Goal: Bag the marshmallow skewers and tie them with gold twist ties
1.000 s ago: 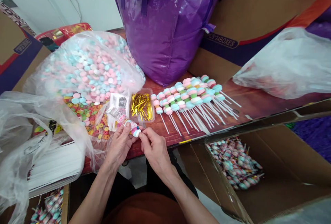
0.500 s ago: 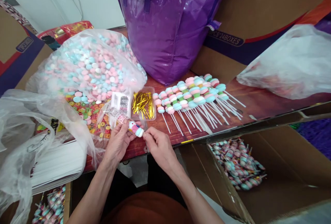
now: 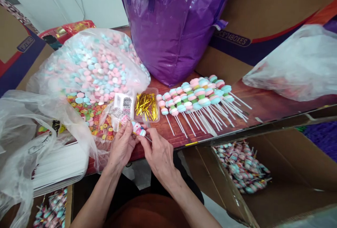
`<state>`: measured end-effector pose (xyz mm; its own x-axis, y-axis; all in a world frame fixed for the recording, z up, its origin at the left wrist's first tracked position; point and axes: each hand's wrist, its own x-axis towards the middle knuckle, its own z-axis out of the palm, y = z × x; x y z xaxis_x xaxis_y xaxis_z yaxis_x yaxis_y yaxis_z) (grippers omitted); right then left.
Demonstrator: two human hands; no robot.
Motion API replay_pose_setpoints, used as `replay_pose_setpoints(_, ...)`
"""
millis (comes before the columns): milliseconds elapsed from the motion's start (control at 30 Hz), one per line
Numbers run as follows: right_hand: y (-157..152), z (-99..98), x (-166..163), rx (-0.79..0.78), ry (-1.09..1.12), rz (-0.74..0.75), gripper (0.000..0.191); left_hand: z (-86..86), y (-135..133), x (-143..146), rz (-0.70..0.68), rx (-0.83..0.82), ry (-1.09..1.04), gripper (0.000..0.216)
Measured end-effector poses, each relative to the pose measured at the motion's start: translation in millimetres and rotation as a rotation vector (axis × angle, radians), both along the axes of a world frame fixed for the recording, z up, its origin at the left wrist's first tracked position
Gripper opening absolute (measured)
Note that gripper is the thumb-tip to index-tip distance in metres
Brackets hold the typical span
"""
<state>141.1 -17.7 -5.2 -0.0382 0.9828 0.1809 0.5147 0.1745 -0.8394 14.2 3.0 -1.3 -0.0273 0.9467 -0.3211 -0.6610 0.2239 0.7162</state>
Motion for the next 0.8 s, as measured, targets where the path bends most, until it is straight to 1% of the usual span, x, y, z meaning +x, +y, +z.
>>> replay_pose_setpoints(33, 0.6, 0.4, -0.5, -0.011, 0.023, 0.015, 0.019, 0.2, 0.1, 0.1, -0.001, -0.001, -0.011, 0.032)
replay_pose_setpoints(100, 2.1, 1.3, -0.6, -0.083, 0.114, 0.081, 0.025, 1.4, 1.1, -1.4, 0.020, -0.010, -0.032, 0.035)
replay_pose_setpoints(200, 4.0, 1.1, -0.2, -0.287, 0.342, 0.177, 0.035, 3.6, 3.4, -5.8, 0.042, -0.016, -0.053, 0.039)
replay_pose_setpoints(300, 5.4, -0.7, -1.4, -0.465, 0.573, 0.190, 0.037, 2.9, 4.1, -7.0, 0.021, -0.012, -0.047, 0.040)
replay_pose_setpoints(400, 7.6, -1.9, -5.0, -0.554, 0.671, 0.178, 0.037, -1.0, 2.0, -2.8, 0.025, -0.003, -0.029, 0.038)
replay_pose_setpoints(500, 10.7, -1.7, -9.6, -0.542, 0.679, 0.172, 0.036, -3.8, -1.3, 2.9, 0.015, 0.015, -0.011, 0.038)
replay_pose_setpoints(667, 11.1, 1.4, -9.9, -0.385, 0.498, 0.077, 0.037, -1.5, -2.4, 1.4, 0.013, -0.006, -0.005, 0.038)
replay_pose_setpoints(800, 3.0, 2.5, -0.4, -0.348, 0.346, 0.140, 0.030, 0.2, 1.6, -7.5, 0.052, -0.010, -0.010, 0.038)
